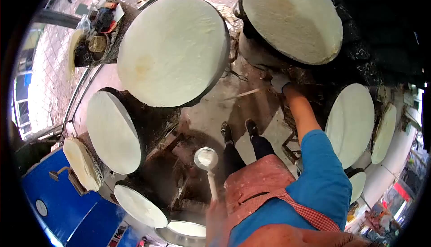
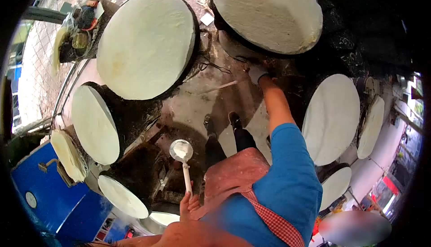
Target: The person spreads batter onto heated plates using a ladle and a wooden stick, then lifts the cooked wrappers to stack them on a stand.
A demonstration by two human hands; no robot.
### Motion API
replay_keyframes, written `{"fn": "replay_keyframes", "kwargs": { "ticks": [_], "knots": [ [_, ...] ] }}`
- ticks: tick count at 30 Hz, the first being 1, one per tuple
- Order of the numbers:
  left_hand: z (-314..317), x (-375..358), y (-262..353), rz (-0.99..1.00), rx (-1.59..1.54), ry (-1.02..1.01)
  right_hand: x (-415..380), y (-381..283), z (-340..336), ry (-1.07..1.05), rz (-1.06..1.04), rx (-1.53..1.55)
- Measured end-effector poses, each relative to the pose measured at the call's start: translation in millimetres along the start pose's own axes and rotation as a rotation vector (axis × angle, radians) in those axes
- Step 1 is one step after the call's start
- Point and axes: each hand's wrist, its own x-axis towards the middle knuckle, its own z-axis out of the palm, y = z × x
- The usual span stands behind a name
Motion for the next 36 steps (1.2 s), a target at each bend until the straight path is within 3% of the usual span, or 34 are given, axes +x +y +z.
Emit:
{"fn": "replay_keyframes", "kwargs": {
  "ticks": [2, 4, 7, 10, 13, 16, 21, 25, 26, 27, 30, 32, 33, 34, 36],
  "knots": [
    [-29, 13, -2, -0.153, -0.056, -0.211, 17, 13, 23, 0.049, -0.046, -0.058],
    [-41, 14, -12, -0.063, 0.102, -0.095, 12, 13, 19, 0.100, -0.067, -0.058],
    [-44, 10, -29, -0.003, 0.111, -0.023, 19, 4, 6, -0.132, 0.032, -0.053],
    [-31, -2, -48, 0.098, 0.264, 0.227, 49, 16, 38, -0.061, 0.001, -0.116],
    [-53, 2, -44, 0.120, 0.349, 0.159, 64, 15, 46, -0.061, 0.063, -0.216],
    [-65, 7, -26, 0.072, 0.369, 0.123, 60, -2, 48, 0.109, 0.178, 0.045],
    [-71, -9, 23, -0.035, 0.585, 0.129, -36, -106, 89, 0.387, 0.297, 0.393],
    [-66, -19, 53, -0.134, 0.766, 0.141, -145, -230, 163, 0.268, 0.354, 0.565],
    [-66, -20, 55, -0.135, 0.796, 0.137, -167, -259, 196, 0.330, 0.465, 0.944],
    [-63, -24, 55, -0.143, 0.829, 0.138, -168, -297, 268, 0.661, 0.445, 0.686],
    [-63, -39, 49, -0.143, 0.901, 0.168, -333, -325, 290, 0.367, 0.523, 0.919],
    [-64, -51, 36, -0.136, 0.934, 0.211, -353, -347, 383, 0.069, 0.827, 1.016],
    [-64, -59, 27, -0.127, 0.948, 0.241, -383, -347, 392, -0.030, 0.909, 0.937],
    [-63, -66, 19, -0.120, 0.958, 0.274, -390, -351, 442, -0.073, 0.869, 0.847],
    [-68, -71, -1, -0.120, 0.980, 0.313, -446, -331, 432, -0.090, 0.929, 0.903]
  ]
}}
